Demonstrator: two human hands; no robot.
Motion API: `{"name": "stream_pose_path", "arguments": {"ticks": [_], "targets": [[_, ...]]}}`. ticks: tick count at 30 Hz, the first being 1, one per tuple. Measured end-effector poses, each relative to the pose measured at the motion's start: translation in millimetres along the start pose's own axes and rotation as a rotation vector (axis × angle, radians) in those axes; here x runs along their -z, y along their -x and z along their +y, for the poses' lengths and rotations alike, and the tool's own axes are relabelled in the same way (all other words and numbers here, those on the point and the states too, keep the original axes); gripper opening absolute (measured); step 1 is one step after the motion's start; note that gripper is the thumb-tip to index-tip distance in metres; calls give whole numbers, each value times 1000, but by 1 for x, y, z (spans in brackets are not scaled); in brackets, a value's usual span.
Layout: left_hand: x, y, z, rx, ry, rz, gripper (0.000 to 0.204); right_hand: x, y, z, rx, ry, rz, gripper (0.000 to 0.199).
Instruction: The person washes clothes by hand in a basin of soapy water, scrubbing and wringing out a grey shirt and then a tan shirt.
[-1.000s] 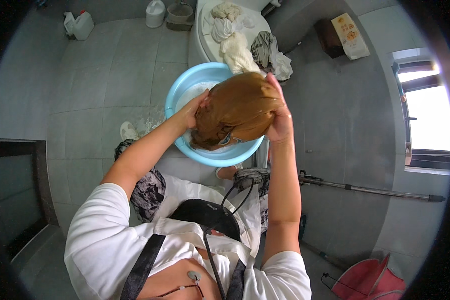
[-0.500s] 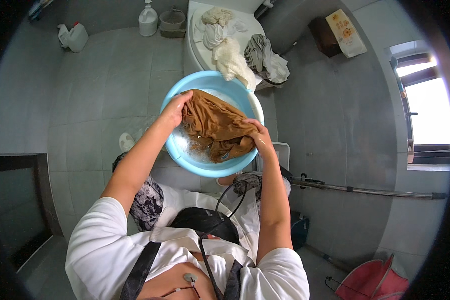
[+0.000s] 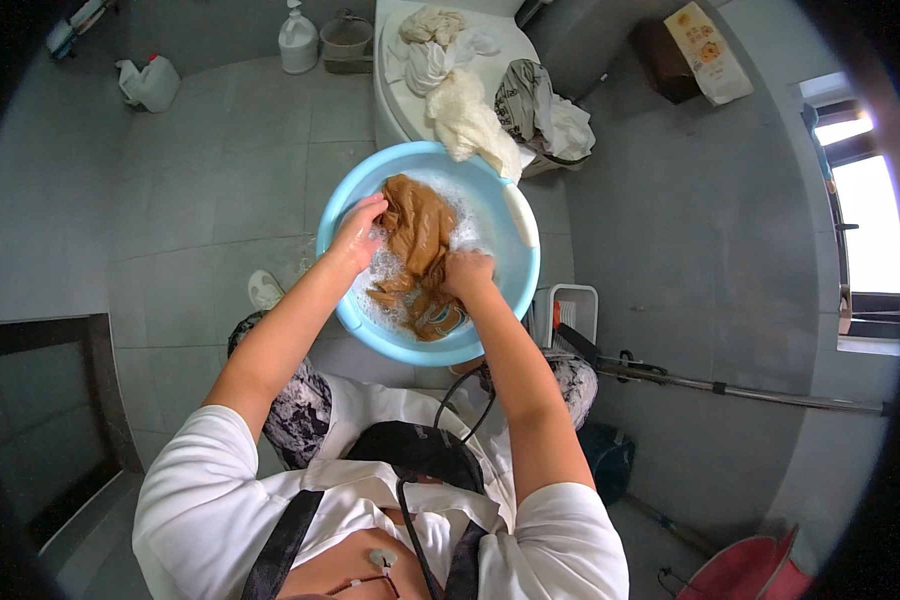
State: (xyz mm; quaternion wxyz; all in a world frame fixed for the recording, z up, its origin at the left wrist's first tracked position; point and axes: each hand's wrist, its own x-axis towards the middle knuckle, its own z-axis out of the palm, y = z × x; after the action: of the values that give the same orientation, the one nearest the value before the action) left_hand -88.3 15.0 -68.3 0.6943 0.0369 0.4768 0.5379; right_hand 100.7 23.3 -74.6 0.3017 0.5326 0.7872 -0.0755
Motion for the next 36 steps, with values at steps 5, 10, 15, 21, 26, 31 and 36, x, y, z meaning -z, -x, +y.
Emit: {"name": "stream_pose_path", "arguments": {"ticks": [5,10,15,21,26,31,36], "targets": [[12,-11,-5,98,16,17,42,-6,-12,-22,95,122,-49,25],[0,10,-8,-81,-93,-130,36,-6,14,27,-137,-1033,102,39],[7,1,-26,-572,-795,-310,53,53,74,47,94,-2010,220,41],[7,12,-21,-871,-1148,-218,76,94,96,53,644,-2432,124,43],[1,15,-17,-1091,-1054,-285,64,99,96,40,646,-2539,50,42],[-2,22,9,-275,-365,-211,30,97,100,47,300,-1947,232,37],[0,3,-5,-390,-322,-65,28,33,84,67,109,-1090,355,43]]}}
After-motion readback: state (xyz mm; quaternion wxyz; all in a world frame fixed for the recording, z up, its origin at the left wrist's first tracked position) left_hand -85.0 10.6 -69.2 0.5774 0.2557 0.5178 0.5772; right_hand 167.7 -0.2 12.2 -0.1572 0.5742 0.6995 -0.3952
